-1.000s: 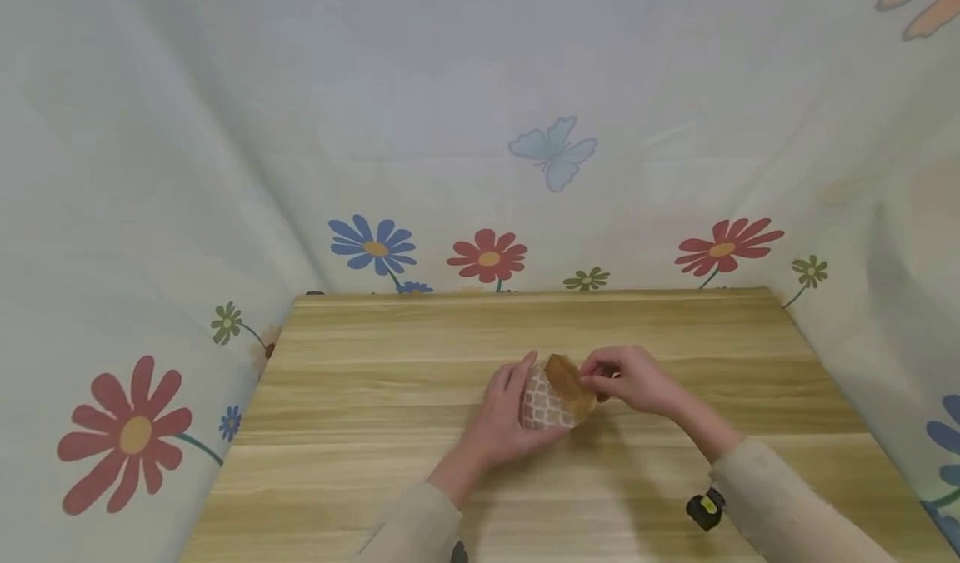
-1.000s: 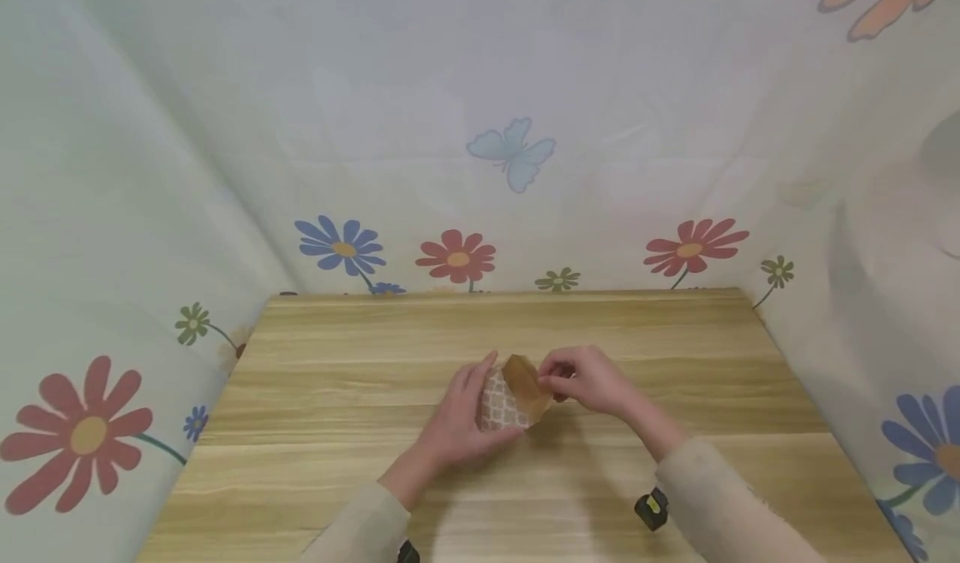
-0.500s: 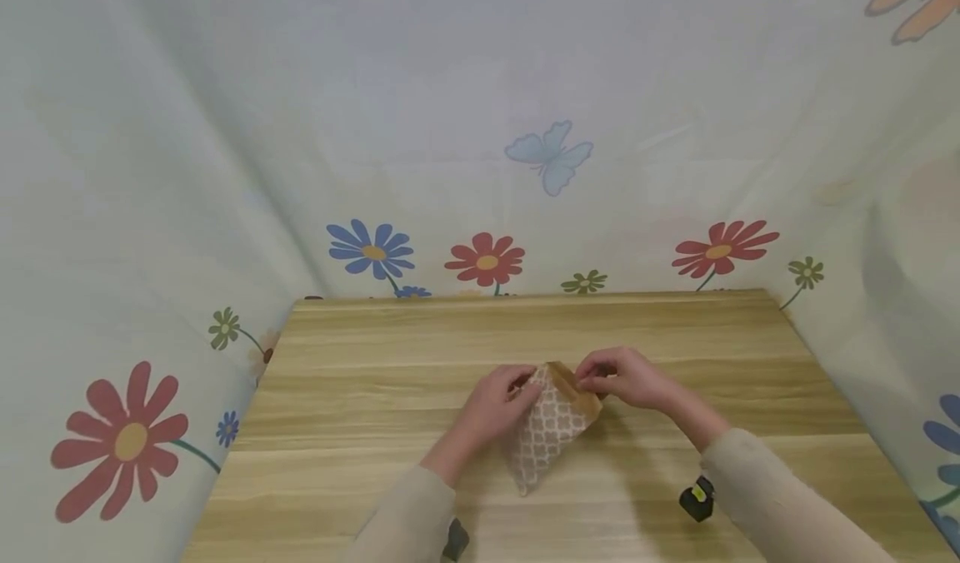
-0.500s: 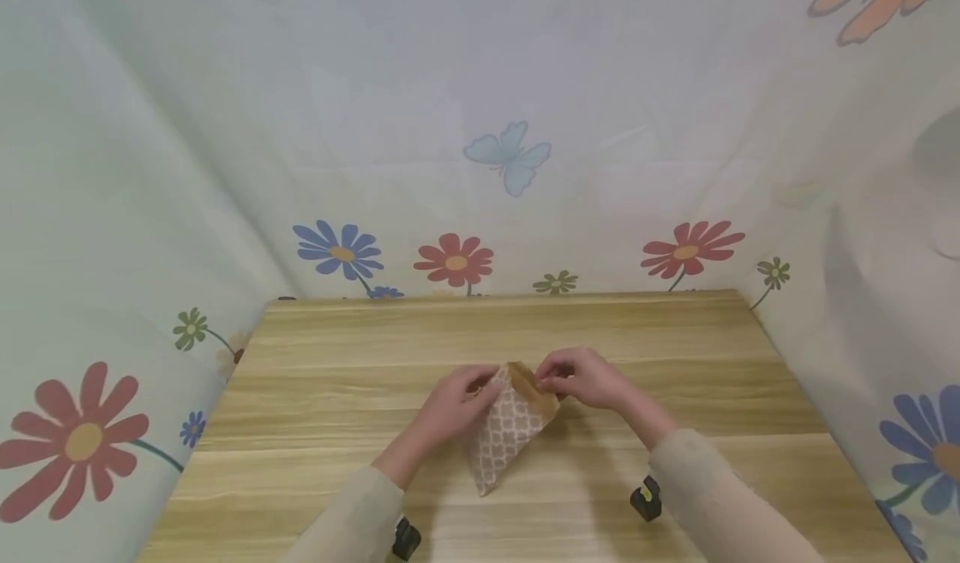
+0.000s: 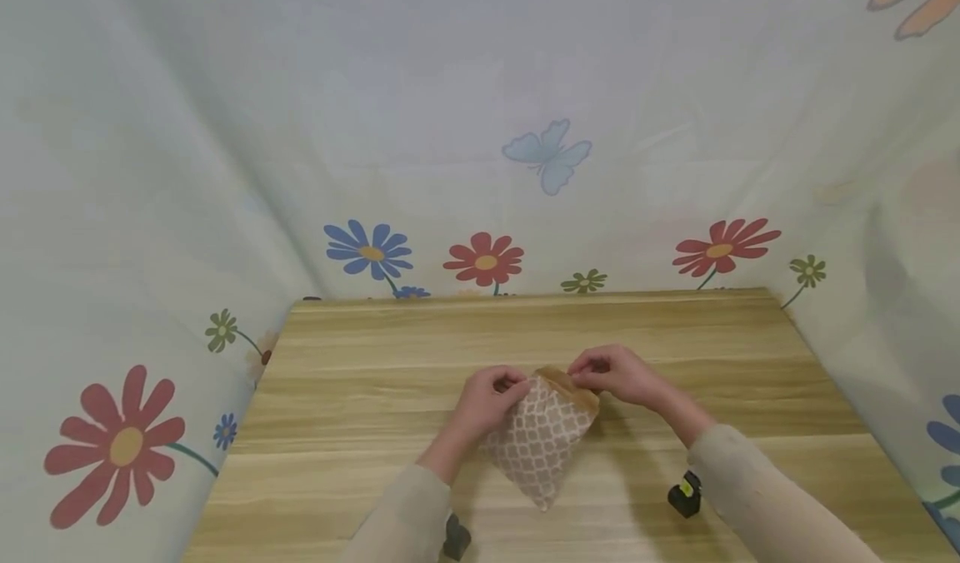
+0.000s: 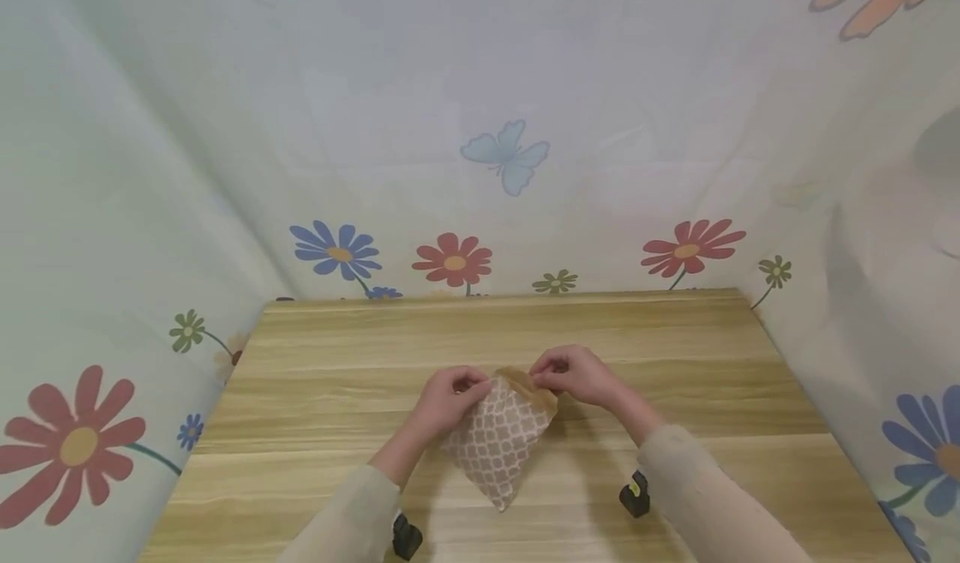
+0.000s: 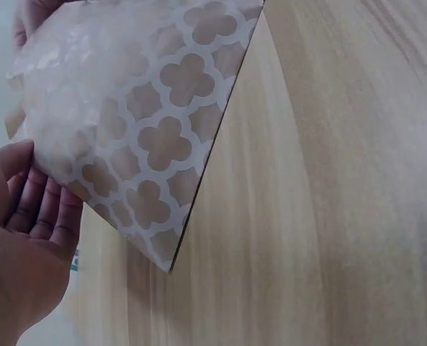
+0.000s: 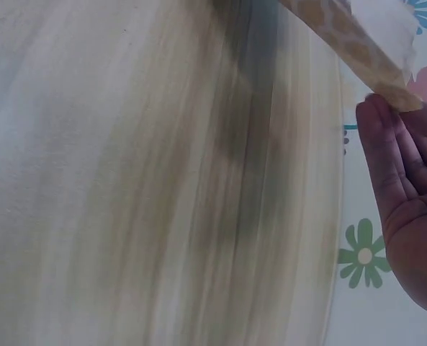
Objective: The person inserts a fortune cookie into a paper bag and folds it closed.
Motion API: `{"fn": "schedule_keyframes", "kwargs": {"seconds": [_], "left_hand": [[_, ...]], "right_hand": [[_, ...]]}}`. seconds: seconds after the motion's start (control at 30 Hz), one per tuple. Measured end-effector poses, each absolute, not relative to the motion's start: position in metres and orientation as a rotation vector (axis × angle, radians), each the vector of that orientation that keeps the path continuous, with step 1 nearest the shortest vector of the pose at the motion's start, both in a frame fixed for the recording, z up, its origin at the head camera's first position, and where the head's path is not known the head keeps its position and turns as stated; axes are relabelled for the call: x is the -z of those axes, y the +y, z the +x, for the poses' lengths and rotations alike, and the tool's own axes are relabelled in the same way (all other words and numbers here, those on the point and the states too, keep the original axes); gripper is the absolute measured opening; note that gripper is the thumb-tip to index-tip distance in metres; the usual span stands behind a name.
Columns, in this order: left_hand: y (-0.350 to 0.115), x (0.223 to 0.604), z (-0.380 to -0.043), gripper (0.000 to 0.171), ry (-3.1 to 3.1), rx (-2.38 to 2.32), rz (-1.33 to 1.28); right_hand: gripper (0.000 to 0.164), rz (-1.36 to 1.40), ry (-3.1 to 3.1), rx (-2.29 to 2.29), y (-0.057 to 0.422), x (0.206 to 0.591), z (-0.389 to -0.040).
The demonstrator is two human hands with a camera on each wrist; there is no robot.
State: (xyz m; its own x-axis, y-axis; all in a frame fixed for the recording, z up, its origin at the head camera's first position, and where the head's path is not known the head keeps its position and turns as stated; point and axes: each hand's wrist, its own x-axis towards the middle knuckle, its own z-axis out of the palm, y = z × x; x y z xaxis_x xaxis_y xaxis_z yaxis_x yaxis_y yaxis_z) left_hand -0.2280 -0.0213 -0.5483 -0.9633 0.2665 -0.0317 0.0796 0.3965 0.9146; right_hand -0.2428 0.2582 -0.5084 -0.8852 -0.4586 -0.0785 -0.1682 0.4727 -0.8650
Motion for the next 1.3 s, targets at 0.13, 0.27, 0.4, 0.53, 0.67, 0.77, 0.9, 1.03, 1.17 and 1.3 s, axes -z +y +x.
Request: {"fn": "schedule_keyframes", "kwargs": {"seconds": [0.13, 0.27, 0.4, 0.53, 0.67, 0.77, 0.9, 1.03, 1.17, 1.3], "left_hand": [[-0.022, 0.551, -0.225, 0.016, 2.489, -1.653, 0.247], [-0.021, 0.554, -0.221, 0.016, 2.463, -1.736, 0.150], [-0.019, 0.556, -0.216, 0.017, 2.439, -1.831, 0.060], [-0.014, 0.557, -0.209, 0.015, 2.415, -1.877, -0.009], [-0.010, 0.559, -0.204, 0.014, 2.387, -1.901, -0.054], [-0.007, 0.561, -0.202, 0.014, 2.372, -1.915, -0.084], [-0.004, 0.563, -0.199, 0.014, 2.347, -1.949, -0.122], [-0.003, 0.565, -0.196, 0.014, 2.325, -2.001, -0.154], [-0.004, 0.567, -0.195, 0.012, 2.314, -2.003, -0.166], [-0.008, 0.567, -0.197, 0.013, 2.326, -1.945, -0.128]], "right_hand": [[0.038, -0.353, 2.388, 1.511, 0.263, 0.511, -0.229], [0.043, -0.241, 2.289, 1.647, 0.270, 0.523, -0.208], [0.039, -0.232, 2.206, 1.755, 0.269, 0.538, -0.199], [0.040, -0.143, 2.233, 1.789, 0.263, 0.544, -0.199], [0.041, -0.066, 2.309, 1.766, 0.256, 0.544, -0.203], [0.037, -0.064, 2.323, 1.763, 0.253, 0.542, -0.205], [0.030, -0.077, 2.332, 1.774, 0.250, 0.543, -0.206], [0.026, -0.030, 2.373, 1.814, 0.251, 0.546, -0.205], [0.024, 0.010, 2.386, 1.847, 0.254, 0.551, -0.206], [0.022, 0.006, 2.395, 1.833, 0.256, 0.554, -0.207]]}}
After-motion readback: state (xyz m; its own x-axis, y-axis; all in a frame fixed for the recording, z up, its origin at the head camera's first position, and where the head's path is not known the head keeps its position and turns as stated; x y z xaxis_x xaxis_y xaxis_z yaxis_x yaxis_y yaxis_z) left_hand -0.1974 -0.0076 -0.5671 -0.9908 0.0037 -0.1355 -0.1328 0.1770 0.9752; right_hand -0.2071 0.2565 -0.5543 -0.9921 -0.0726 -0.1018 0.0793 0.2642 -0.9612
